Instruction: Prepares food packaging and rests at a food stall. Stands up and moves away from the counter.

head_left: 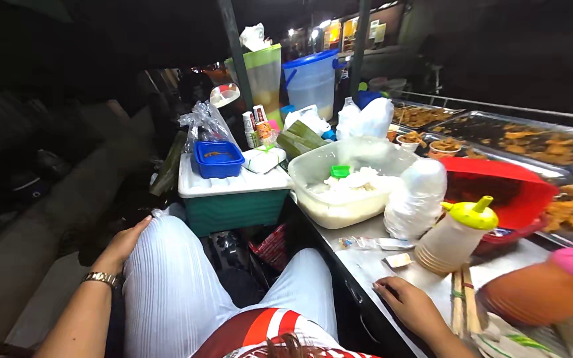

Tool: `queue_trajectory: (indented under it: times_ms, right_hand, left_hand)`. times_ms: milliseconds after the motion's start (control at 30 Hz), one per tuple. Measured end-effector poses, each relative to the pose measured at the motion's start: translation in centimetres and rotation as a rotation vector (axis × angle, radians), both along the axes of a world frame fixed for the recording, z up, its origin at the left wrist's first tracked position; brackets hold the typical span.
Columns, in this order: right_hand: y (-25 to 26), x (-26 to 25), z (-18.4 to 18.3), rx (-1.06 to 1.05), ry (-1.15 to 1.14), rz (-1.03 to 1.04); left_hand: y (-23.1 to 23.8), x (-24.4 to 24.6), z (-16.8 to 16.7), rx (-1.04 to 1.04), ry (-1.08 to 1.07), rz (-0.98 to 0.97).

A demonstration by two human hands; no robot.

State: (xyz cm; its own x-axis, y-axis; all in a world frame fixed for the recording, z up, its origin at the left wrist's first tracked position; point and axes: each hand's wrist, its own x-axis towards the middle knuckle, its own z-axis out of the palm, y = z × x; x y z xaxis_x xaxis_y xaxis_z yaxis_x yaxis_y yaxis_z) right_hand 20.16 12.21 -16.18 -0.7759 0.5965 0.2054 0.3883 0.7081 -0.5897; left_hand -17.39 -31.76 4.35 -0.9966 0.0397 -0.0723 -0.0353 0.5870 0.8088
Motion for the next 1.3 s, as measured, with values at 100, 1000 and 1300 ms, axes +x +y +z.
queue_trajectory:
  times_ms: [100,1000,1300]
  right_hand:
    - [-0.2,0.2,-0.2,0.031,0.036,-0.008]
    - [-2.1,1.1,0.3,0.186,-0.204,-0.137]
    - [-4.1,-1.9,2.0,0.300,-0.275,-0.335]
  left_hand:
    - [-1.1,-2.6,-3.5,0.031,-0.035,0.052]
    - [-4.6,-16.8,-17.8,-0.402,-0.091,-0.150]
    - [-5.5,-16.4,-19.5,-0.286,0.074,-0.156]
